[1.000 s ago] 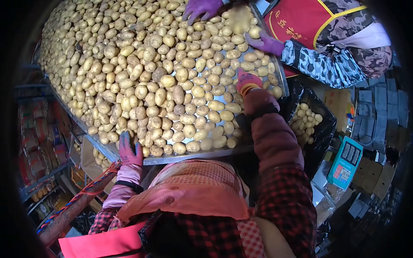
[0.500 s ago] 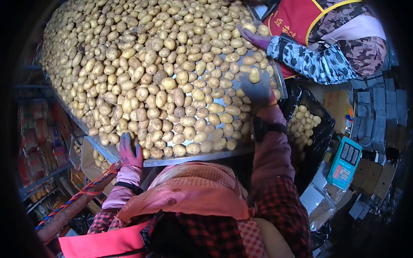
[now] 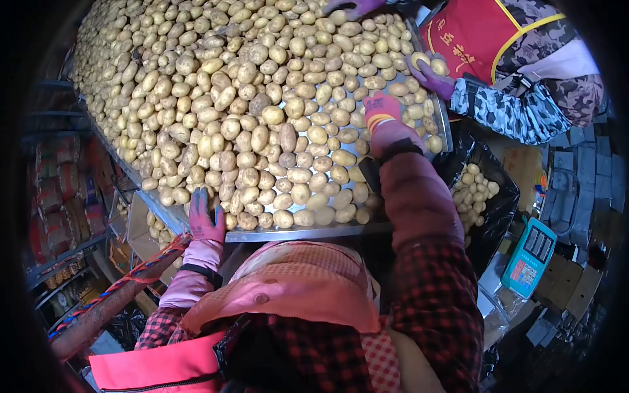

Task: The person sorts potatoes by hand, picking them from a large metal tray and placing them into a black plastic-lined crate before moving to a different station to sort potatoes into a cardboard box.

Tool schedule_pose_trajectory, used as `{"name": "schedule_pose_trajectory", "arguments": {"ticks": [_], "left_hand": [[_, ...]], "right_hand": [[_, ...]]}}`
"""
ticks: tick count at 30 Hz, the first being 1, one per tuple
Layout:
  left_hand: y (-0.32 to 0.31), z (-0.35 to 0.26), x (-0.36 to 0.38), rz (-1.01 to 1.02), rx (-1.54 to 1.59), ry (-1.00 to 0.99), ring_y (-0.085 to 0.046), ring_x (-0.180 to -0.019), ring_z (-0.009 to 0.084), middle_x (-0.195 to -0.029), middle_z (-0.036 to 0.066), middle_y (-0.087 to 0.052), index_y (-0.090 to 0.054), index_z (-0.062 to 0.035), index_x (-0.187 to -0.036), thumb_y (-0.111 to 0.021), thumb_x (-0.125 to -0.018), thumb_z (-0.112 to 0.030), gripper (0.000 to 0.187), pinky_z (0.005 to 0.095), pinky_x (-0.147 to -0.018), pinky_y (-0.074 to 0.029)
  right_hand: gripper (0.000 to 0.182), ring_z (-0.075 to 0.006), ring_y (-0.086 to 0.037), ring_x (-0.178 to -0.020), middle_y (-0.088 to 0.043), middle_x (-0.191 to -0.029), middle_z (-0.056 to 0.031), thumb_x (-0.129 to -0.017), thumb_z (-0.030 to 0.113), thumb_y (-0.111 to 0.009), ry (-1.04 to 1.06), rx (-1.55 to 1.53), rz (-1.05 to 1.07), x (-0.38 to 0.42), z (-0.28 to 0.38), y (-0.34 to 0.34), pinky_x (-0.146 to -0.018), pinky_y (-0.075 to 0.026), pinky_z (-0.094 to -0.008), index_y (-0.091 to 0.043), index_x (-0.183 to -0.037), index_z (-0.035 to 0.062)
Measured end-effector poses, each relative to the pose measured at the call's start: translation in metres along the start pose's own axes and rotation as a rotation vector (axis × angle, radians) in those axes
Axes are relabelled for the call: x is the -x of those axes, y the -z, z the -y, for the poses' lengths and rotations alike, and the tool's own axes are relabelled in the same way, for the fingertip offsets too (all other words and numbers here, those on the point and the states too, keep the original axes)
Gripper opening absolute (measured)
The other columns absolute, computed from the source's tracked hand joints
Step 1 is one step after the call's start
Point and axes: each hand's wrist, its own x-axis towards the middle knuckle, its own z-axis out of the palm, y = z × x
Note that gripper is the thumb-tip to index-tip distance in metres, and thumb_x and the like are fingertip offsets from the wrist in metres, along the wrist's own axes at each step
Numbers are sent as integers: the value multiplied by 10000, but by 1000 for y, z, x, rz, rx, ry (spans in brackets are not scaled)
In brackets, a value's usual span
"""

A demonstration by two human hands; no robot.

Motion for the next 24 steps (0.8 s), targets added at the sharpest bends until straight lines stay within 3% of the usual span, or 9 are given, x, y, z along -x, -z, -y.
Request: {"name": "schedule_pose_trajectory", "arguments": {"ticks": [5,8,11,12,14,15,18,20,24], "left_hand": [[-3,6,3,-23,3,-24,-433,-1283,469,-1406,289,-433,-424,-59,-1435,-663,-836,-203,660,532,-1073,-362],[-3,4,3,-13,5,-16,-427,-1289,467,-1406,286,-432,-419,-56,-1439,-655,-841,-206,660,526,-1074,-362],[-4,6,3,-18,19,-28,-426,-1289,466,-1408,285,-430,-417,-54,-1440,-655,-839,-202,663,522,-1075,-361],[-4,5,4,-29,9,-29,-429,-1285,466,-1406,285,-432,-421,-53,-1437,-657,-833,-200,664,520,-1073,-364],[-3,6,6,-31,16,-33,-429,-1286,465,-1405,284,-433,-421,-53,-1436,-659,-831,-201,667,520,-1072,-364],[-4,5,5,-43,25,-31,-429,-1287,465,-1404,284,-434,-421,-54,-1436,-660,-830,-202,668,520,-1072,-365],[-6,6,3,-25,19,-22,-429,-1289,461,-1404,280,-434,-409,-62,-1445,-663,-828,-209,683,519,-1072,-365],[-6,9,6,-37,21,-19,-429,-1289,463,-1400,280,-437,-411,-76,-1446,-664,-828,-220,683,525,-1070,-367],[-7,9,6,-36,20,10,-427,-1293,469,-1412,278,-431,-419,-91,-1440,-667,-826,-234,677,534,-1073,-360]], "right_hand": [[426,-257,-619,-1124,-624,-1189,-107,-852,224,-653,-197,-582,-331,38,-9,-12,-879,-511,-398,-603,-1268,148],[433,-219,-594,-1083,-606,-1072,-62,-893,170,-638,48,-2009,-186,110,-27,-25,-876,-491,-352,-541,-1298,51],[416,-236,-600,-956,-588,-1078,-66,-928,126,-591,-140,-2661,-411,169,-25,-27,-817,-502,-336,-498,-1324,42],[442,-238,-597,-938,-579,-1109,-78,-939,137,-576,-119,-2060,-458,182,-51,-32,-805,-503,-331,-467,-1356,39],[433,-179,-592,-825,-602,-1094,-105,-987,224,-513,-158,-1739,-559,220,-96,-12,-669,-493,-280,-446,-1370,34],[423,-116,-590,-729,-635,-1049,-122,-1025,299,-466,-213,-2012,-671,243,-107,7,-543,-481,-235,-458,-1353,32],[673,-188,-633,-894,-612,-1123,-171,-920,340,-639,-452,-997,-826,298,-171,-28,-694,-530,-274,-381,-1430,-17],[769,-277,-612,-1060,-588,-1200,-207,-816,315,-757,-754,-794,-614,306,-194,-85,-886,-513,-353,-413,-1408,-35],[583,-336,-556,-1147,-596,-1239,-174,-736,258,-800,-394,-675,-573,224,-96,-69,-987,-445,-438,-605,-1256,80]]}}
